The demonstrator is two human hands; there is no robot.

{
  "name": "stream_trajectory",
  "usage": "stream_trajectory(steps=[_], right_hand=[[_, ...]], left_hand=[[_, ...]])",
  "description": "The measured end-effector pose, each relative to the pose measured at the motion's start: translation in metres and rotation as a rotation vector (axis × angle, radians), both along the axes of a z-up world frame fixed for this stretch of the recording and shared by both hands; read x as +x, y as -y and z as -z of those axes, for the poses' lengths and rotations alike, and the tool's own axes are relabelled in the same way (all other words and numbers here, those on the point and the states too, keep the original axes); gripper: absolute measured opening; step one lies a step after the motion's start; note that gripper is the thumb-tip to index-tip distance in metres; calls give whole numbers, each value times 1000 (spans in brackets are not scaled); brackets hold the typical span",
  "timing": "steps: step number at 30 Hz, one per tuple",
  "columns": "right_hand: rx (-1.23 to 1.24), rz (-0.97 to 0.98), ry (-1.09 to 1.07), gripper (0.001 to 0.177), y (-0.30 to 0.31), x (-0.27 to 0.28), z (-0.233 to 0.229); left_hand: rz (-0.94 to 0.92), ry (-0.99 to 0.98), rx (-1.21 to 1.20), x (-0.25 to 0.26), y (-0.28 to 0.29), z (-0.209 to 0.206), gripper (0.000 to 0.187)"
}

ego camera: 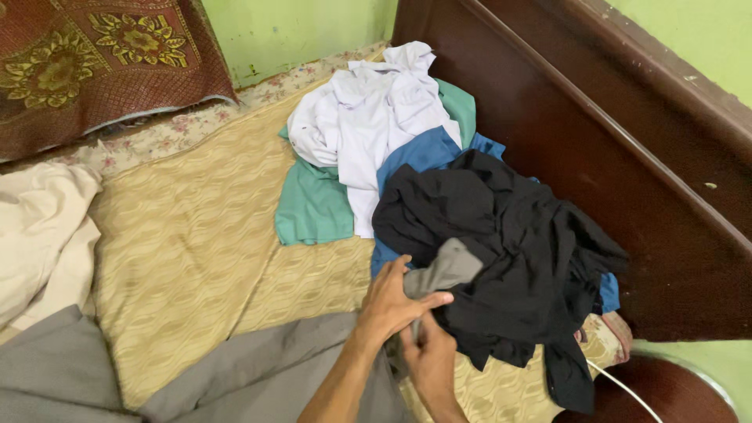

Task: The person folds a shirt and a pair of shorts by hand on a bed, smoothing the fabric and aligning the edges.

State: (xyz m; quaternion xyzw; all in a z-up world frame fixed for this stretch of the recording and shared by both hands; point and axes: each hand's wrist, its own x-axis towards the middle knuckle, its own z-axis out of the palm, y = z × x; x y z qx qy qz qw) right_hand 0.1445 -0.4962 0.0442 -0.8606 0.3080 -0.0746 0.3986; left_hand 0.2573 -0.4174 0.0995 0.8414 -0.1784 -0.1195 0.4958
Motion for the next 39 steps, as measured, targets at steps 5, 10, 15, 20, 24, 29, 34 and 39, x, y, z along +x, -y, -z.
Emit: stream_trajectory(steps=[5, 10, 15, 20, 24, 29, 34, 39], right_hand=[[-161, -497, 53, 47, -37, -26, 1], [-251, -783, -11, 68, -82, -42, -7], [-345, -964, -244, 71, -128, -65, -23], [-362, -1057, -235, 76, -153, -91, -25], [-337, -1162, -170, 79, -174, -101, -22], [-398, -1151, -169, 84, -207, -106, -10], [-387, -1146, -168, 92, -226, -102, -1], [-471, -1155, -424, 107, -230, -95, -10]], left_hand=[[-69, -104, 472, 1, -34, 9, 69], [-507, -303, 325, -29, -118, 49, 23], [-806, -706, -792, -64, -216, 110, 33], [-1214, -914, -682, -99, -293, 106, 41], [-1205, -853, -947, -128, -341, 103, 29], [-1167, -620, -970, -153, -394, 127, 35], [-1344, -619, -953, -175, -420, 115, 64], [-1369, -376, -534, -196, -448, 121, 44]])
